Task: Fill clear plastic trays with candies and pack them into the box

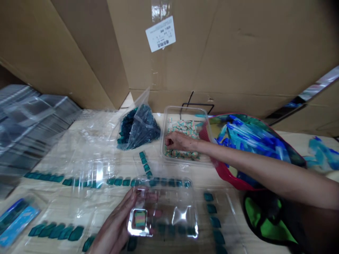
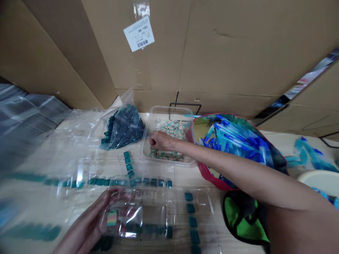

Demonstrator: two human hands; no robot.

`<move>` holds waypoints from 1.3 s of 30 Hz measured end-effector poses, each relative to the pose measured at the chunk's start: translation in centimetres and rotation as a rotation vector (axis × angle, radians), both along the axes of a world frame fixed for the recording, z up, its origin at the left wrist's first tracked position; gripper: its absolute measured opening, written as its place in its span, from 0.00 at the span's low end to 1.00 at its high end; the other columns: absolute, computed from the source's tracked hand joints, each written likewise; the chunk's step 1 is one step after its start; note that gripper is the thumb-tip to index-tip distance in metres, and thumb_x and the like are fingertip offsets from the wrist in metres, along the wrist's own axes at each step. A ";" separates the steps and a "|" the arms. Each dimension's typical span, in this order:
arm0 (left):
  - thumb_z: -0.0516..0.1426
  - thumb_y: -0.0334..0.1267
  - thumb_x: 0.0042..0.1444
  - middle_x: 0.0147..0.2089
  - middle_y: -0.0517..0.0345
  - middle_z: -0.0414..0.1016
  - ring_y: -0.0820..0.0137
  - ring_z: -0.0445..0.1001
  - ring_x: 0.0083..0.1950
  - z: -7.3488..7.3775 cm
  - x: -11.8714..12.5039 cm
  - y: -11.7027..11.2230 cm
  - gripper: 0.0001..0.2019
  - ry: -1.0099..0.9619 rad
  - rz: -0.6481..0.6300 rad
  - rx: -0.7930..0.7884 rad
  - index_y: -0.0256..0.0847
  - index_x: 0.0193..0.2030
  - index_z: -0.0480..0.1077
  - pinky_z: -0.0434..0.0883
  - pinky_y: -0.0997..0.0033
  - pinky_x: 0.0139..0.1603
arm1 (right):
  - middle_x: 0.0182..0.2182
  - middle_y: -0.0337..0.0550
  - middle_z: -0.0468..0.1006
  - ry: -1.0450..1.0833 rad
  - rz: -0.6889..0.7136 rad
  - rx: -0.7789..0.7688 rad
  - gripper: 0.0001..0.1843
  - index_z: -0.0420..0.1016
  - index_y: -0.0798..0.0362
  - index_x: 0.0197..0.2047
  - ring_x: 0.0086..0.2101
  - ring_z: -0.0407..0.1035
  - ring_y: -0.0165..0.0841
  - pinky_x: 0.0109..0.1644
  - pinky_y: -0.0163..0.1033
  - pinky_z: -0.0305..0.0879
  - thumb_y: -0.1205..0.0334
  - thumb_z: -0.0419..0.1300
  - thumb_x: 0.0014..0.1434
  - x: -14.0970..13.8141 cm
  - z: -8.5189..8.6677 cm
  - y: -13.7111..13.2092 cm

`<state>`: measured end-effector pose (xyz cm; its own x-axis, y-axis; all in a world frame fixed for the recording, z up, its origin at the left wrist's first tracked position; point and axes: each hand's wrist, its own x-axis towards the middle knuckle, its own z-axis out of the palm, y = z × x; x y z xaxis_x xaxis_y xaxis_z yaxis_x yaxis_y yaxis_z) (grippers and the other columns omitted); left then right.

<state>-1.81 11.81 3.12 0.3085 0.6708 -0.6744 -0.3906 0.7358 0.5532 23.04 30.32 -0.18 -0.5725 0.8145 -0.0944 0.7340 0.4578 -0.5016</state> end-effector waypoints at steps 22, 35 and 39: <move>0.54 0.43 0.60 0.50 0.52 0.71 0.66 0.74 0.45 -0.7 4.4 -2.5 0.12 -0.358 0.018 0.369 0.40 0.46 0.68 0.74 0.61 0.45 | 0.24 0.37 0.76 0.527 -0.386 -0.262 0.06 0.77 0.54 0.30 0.23 0.68 0.28 0.26 0.32 0.63 0.61 0.63 0.50 -4.9 7.0 -20.4; 0.56 0.41 0.59 0.55 0.49 0.71 0.60 0.74 0.51 0.0 3.6 -4.1 0.13 -0.273 -0.027 0.409 0.41 0.49 0.66 0.74 0.59 0.47 | 0.30 0.40 0.75 0.056 -0.429 0.291 0.08 0.74 0.53 0.35 0.30 0.68 0.30 0.33 0.33 0.58 0.57 0.59 0.57 -5.7 8.9 -22.4; 0.59 0.35 0.56 0.57 0.47 0.70 0.54 0.73 0.53 0.5 2.9 -3.7 0.15 -0.228 -0.068 0.372 0.40 0.49 0.66 0.72 0.54 0.52 | 0.36 0.47 0.76 0.028 -0.522 0.466 0.12 0.74 0.55 0.38 0.40 0.69 0.34 0.45 0.38 0.61 0.63 0.49 0.62 -3.2 9.3 -16.3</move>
<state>1.11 8.13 3.64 0.4734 0.8281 -0.3004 -0.4906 0.5311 0.6909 19.80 13.98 9.16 -0.0926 0.9357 0.3403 0.9062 0.2208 -0.3605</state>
